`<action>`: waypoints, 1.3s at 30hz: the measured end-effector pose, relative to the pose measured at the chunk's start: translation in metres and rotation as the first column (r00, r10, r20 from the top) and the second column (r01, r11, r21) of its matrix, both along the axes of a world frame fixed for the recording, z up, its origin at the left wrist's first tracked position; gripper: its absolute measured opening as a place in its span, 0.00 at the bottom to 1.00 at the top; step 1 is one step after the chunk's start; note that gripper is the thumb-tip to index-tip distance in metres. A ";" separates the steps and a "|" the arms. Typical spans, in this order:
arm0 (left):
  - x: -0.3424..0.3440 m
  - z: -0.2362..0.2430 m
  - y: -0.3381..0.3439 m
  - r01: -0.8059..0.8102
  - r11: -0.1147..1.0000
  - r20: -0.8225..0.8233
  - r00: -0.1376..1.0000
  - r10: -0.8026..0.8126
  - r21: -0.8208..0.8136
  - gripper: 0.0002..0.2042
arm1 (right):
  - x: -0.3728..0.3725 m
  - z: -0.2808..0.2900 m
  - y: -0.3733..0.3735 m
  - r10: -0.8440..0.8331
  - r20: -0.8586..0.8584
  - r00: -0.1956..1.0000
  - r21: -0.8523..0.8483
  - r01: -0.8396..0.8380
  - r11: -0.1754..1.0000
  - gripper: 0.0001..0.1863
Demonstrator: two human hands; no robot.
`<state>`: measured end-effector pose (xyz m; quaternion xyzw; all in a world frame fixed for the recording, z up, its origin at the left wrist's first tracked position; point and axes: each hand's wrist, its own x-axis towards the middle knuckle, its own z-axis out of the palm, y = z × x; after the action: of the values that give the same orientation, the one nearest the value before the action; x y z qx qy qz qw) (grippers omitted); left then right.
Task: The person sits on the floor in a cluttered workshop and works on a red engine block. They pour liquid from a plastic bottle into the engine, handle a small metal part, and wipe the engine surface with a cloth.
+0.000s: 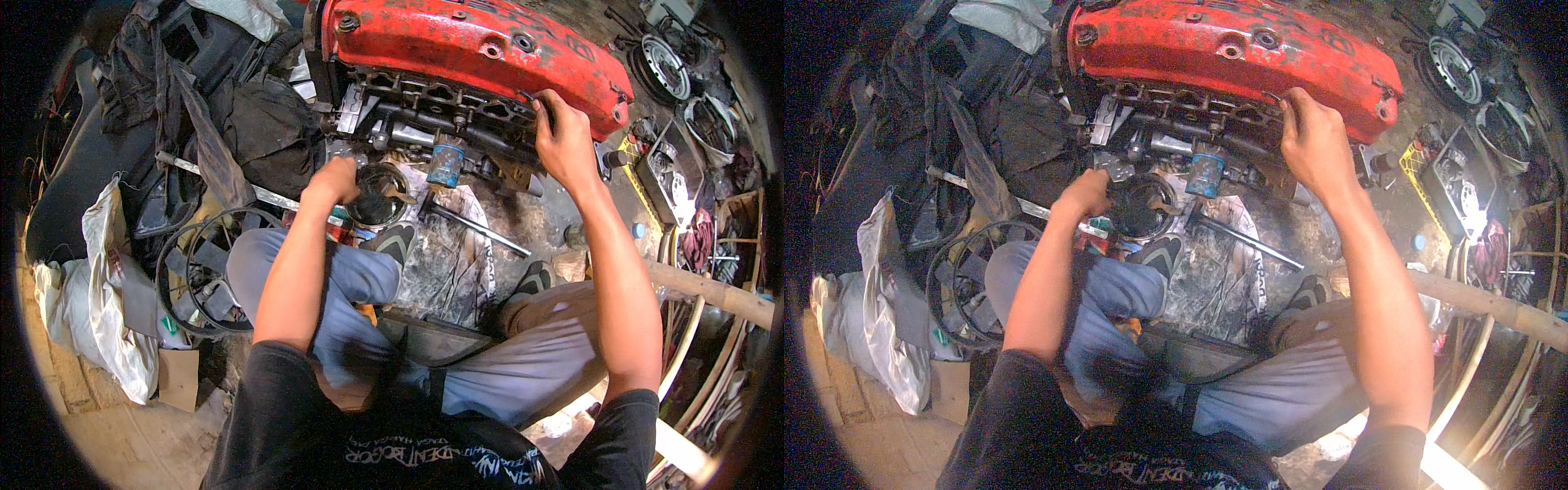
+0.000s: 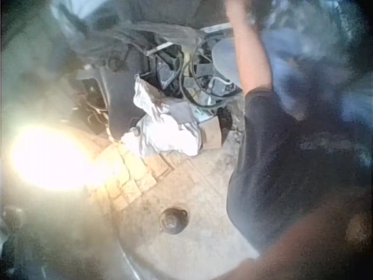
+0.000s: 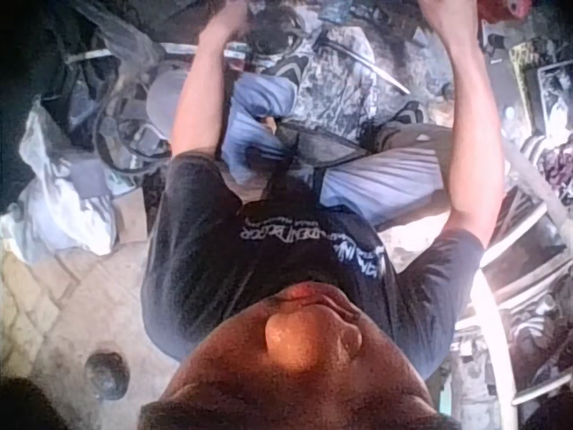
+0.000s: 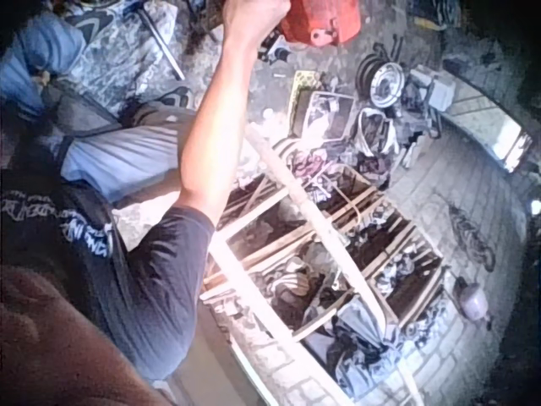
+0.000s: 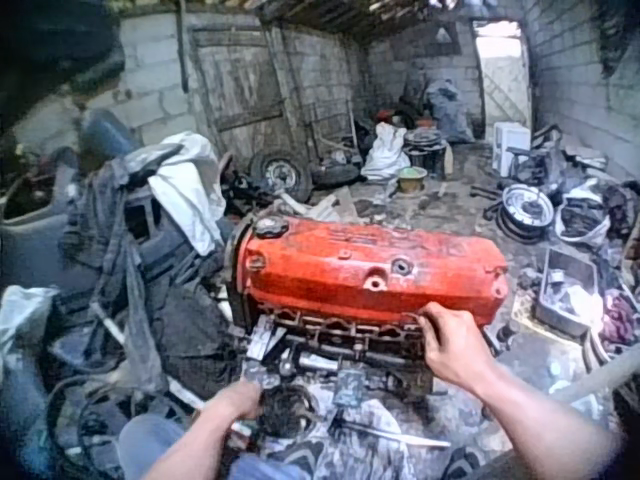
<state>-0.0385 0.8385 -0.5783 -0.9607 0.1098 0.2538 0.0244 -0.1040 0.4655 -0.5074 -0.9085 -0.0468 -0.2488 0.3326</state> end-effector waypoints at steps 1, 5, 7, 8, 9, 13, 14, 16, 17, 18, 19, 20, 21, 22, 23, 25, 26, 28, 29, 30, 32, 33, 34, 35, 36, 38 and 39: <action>0.001 -0.013 0.003 -0.017 1.000 0.001 1.000 0.017 0.004 0.17 | 0.000 -0.001 0.001 0.006 0.009 1.000 -0.005 -0.006 1.000 0.08; -0.005 -0.087 0.025 -0.063 0.997 -0.023 0.998 0.064 0.042 0.18 | 0.003 0.000 0.005 0.014 0.003 1.000 -0.022 -0.014 1.000 0.09; -0.004 -0.093 0.026 -0.086 0.996 -0.050 0.995 0.088 0.031 0.19 | 0.001 -0.003 0.003 0.008 -0.006 1.000 -0.026 -0.008 1.000 0.09; -0.005 -0.096 0.026 -0.099 0.995 -0.064 0.993 0.101 0.027 0.20 | 0.001 -0.003 0.001 0.013 0.005 1.000 -0.026 -0.013 1.000 0.09; -0.005 -0.097 0.024 -0.094 0.995 -0.068 0.993 0.096 0.027 0.21 | 0.001 -0.003 0.001 0.015 0.020 1.000 -0.023 -0.014 1.000 0.09; -0.009 -0.108 0.021 -0.070 0.996 -0.115 0.990 0.076 0.055 0.25 | 0.001 -0.002 0.001 0.008 -0.036 0.999 -0.025 -0.009 1.000 0.09; -0.007 -0.112 0.023 -0.052 0.995 -0.148 0.987 0.064 0.081 0.26 | 0.001 -0.002 0.001 0.012 -0.039 0.999 -0.027 -0.013 1.000 0.08; -0.005 -0.115 0.022 -0.027 0.995 -0.205 0.978 0.047 0.101 0.29 | 0.001 -0.003 0.001 0.014 -0.046 0.999 -0.027 -0.015 1.000 0.08; -0.004 -0.116 0.023 -0.024 0.995 -0.226 0.973 0.045 0.096 0.30 | 0.000 -0.003 0.002 0.016 -0.049 0.999 -0.023 -0.017 1.000 0.08; -0.004 -0.117 0.025 -0.022 0.995 -0.246 0.968 0.044 0.093 0.32 | 0.000 -0.003 0.003 0.018 -0.050 0.999 -0.018 -0.019 1.000 0.08; -0.005 -0.119 0.027 -0.042 0.996 -0.235 0.970 0.060 0.083 0.32 | 0.000 -0.003 0.004 0.020 -0.059 0.998 -0.018 -0.021 1.000 0.08; -0.010 -0.121 0.030 -0.063 0.995 -0.224 0.971 0.078 0.073 0.32 | 0.000 -0.003 0.005 0.023 -0.067 0.997 -0.018 -0.025 1.000 0.08; -0.014 -0.118 0.026 -0.077 0.995 -0.214 0.973 0.088 0.058 0.33 | 0.000 -0.003 0.003 0.020 -0.076 0.997 -0.022 -0.022 1.000 0.08; -0.015 -0.114 0.023 -0.116 0.992 -0.195 0.973 0.123 0.051 0.33 | 0.000 -0.003 0.003 0.016 -0.069 0.997 -0.014 -0.018 1.000 0.08; -0.017 -0.110 0.021 -0.154 0.987 -0.177 0.971 0.160 0.044 0.33 | 0.000 -0.004 0.004 0.014 -0.063 0.998 -0.005 -0.014 1.000 0.08; -0.018 -0.090 0.009 -0.169 0.984 -0.154 0.972 0.176 0.058 0.32 | 0.001 -0.007 0.000 0.017 -0.050 0.999 -0.015 -0.017 1.000 0.09; -0.019 -0.079 0.007 -0.151 0.985 -0.148 0.976 0.162 0.082 0.32 | 0.001 -0.009 -0.002 0.027 -0.043 0.999 -0.031 -0.029 0.999 0.09; -0.018 -0.046 -0.008 -0.133 0.990 -0.086 0.987 0.137 0.045 0.31 | 0.004 -0.012 -0.002 0.001 0.011 1.000 -0.022 -0.001 1.000 0.07; -0.024 -0.028 -0.015 -0.134 0.991 -0.039 0.990 0.134 -0.008 0.30 | 0.004 -0.009 0.000 0.000 0.012 1.000 0.001 0.000 1.000 0.07; -0.028 -0.007 -0.024 -0.128 0.990 0.007 0.992 0.129 -0.062 0.29 | 0.003 -0.005 0.000 -0.006 0.013 1.000 0.023 0.006 1.000 0.07; -0.038 0.043 -0.043 -0.103 0.975 0.176 0.975 0.138 -0.196 0.27 | 0.006 -0.005 -0.002 -0.023 0.052 0.998 0.014 0.022 1.000 0.07; -0.043 0.068 -0.053 -0.082 0.963 0.256 0.955 0.150 -0.258 0.27 | 0.005 0.001 0.000 -0.031 0.042 0.999 0.023 0.030 0.999 0.06; -0.045 0.088 -0.062 -0.035 0.954 0.332 0.933 0.138 -0.297 0.25 | 0.004 0.002 0.001 -0.050 0.070 0.996 0.050 0.047 0.998 0.06; -0.044 0.102 -0.069 0.019 0.946 0.388 0.914 0.114 -0.324 0.25 | 0.004 0.004 0.002 -0.066 0.110 0.992 0.060 0.059 0.996 0.06; -0.043 0.111 -0.072 0.067 0.936 0.439 0.893 0.099 -0.346 0.24 | 0.004 0.006 0.007 -0.075 0.145 0.987 0.072 0.065 0.995 0.06; -0.032 0.126 -0.084 0.290 0.858 0.598 0.801 0.024 -0.423 0.22 | 0.002 0.013 0.012 -0.125 0.139 0.982 0.097 0.113 0.989 0.07; -0.026 0.134 -0.090 0.395 0.806 0.670 0.743 0.003 -0.441 0.21 | 0.002 0.016 0.014 -0.138 0.150 0.979 0.104 0.123 0.987 0.07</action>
<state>-0.0647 0.7487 -0.4441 -0.9336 0.2690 -0.1376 -0.1927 -0.1016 0.4792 -0.4914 -0.8706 -0.0012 -0.3424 0.3532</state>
